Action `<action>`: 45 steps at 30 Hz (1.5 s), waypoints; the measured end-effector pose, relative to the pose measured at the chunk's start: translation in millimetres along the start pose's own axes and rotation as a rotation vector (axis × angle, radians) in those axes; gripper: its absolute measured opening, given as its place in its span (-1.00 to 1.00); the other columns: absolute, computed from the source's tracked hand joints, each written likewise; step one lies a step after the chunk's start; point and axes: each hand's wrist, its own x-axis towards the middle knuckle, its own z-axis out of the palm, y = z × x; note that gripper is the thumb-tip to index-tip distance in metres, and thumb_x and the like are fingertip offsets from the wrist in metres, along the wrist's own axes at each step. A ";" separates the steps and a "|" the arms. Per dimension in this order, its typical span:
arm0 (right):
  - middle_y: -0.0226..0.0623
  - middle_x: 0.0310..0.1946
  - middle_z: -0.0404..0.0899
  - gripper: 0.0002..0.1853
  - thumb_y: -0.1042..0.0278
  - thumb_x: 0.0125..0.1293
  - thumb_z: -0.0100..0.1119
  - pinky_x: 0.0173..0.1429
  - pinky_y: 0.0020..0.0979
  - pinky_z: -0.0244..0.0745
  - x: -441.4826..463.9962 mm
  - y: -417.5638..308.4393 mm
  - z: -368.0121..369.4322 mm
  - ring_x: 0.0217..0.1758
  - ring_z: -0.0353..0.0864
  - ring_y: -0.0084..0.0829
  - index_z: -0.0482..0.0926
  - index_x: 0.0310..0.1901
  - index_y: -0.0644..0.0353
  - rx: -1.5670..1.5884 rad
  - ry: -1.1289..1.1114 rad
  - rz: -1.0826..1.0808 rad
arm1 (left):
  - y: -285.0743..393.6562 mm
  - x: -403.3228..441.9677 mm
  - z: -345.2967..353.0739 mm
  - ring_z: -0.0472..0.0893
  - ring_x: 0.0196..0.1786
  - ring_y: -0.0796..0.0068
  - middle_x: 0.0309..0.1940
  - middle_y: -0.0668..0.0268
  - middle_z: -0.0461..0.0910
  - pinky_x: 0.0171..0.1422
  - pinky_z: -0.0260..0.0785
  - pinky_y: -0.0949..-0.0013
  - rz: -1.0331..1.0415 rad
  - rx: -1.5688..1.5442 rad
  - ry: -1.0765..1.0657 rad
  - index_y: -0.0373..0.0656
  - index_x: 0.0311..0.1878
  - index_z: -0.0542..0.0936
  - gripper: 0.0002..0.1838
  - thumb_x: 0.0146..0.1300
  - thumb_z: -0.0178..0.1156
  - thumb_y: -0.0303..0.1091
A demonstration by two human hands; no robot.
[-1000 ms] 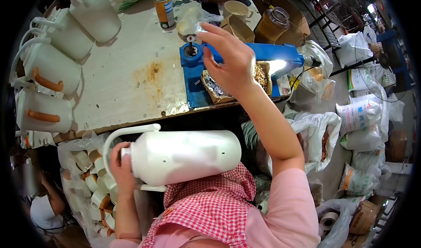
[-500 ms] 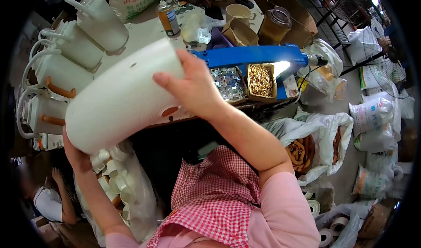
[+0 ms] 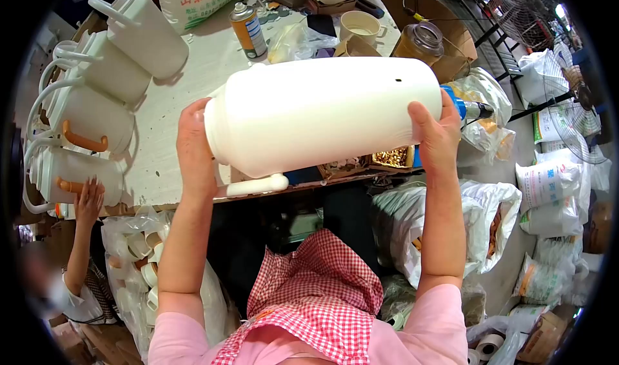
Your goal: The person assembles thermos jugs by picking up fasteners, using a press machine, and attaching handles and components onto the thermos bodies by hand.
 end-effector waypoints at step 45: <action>-0.23 0.00 0.70 -0.47 0.26 0.29 0.48 0.16 -0.42 0.58 1.6 -23.3 -3.5 0.01 0.69 -0.49 0.51 0.18 0.35 -0.046 -0.007 0.109 | -12.4 4.4 21.2 0.57 0.10 0.41 0.07 0.19 0.58 0.29 0.40 0.29 -0.167 -0.131 -0.050 -0.29 0.23 0.50 -0.52 0.63 -0.19 -0.08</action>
